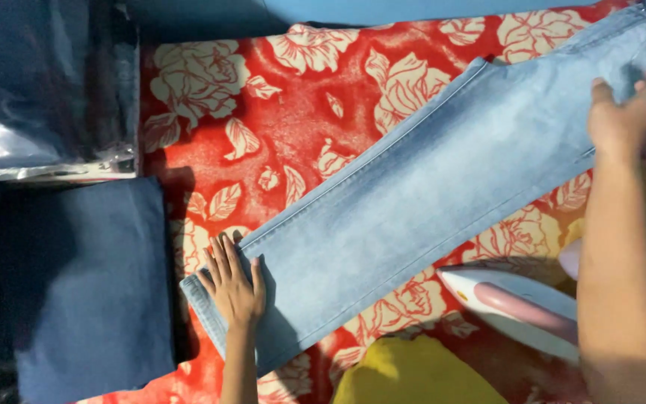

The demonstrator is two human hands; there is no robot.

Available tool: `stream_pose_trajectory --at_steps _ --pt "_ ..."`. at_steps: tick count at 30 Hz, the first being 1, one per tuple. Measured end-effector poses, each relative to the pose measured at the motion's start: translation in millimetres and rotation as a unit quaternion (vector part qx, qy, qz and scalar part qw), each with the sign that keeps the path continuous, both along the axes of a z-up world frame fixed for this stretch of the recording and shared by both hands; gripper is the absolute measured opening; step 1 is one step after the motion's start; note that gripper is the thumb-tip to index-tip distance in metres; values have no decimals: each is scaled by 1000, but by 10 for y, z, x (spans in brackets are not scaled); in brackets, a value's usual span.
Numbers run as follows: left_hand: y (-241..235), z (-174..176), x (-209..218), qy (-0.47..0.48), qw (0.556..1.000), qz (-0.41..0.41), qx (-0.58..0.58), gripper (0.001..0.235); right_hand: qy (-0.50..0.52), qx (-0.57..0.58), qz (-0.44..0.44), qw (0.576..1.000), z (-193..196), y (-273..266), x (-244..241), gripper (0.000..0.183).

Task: The person irons a pair of light blue jeans laid flat on a red floral padded surface, moving a pink electric iron along the legs while holding the fabric taut with the other hand. They flip and reposition the jeans, spray water from a spray bottle onto the fabric, and continue ironing the legs and waist area.

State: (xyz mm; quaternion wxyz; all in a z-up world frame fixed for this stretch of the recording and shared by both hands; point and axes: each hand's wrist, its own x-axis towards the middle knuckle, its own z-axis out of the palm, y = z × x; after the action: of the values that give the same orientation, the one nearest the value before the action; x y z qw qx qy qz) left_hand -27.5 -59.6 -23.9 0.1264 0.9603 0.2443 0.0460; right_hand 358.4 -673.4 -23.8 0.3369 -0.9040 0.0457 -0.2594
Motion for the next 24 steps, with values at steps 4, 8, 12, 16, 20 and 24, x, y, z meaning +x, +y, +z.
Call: stream_pose_trajectory --at_steps 4,8,12,16,20,24 --pt "195 -1 -192 -39 999 -17 8 80 -17 32 76 996 1410 1638 -1921 57" --pt "209 -2 -268 -79 997 -23 -8 86 -173 67 -2 983 1456 1677 -3094 56" --pt "281 -92 -341 -142 988 -54 -41 82 -196 -19 -203 959 606 -14 -3294 58" --pt "287 -94 -506 -180 978 -83 -65 78 -31 -64 -226 971 227 -739 -2684 112" --pt "-24 160 -698 -118 988 -86 -59 82 -195 41 -84 976 -142 -1052 -2007 80" --pt "-51 -104 -904 -63 995 -70 17 84 -252 -88 -44 963 8 -704 -1660 36"
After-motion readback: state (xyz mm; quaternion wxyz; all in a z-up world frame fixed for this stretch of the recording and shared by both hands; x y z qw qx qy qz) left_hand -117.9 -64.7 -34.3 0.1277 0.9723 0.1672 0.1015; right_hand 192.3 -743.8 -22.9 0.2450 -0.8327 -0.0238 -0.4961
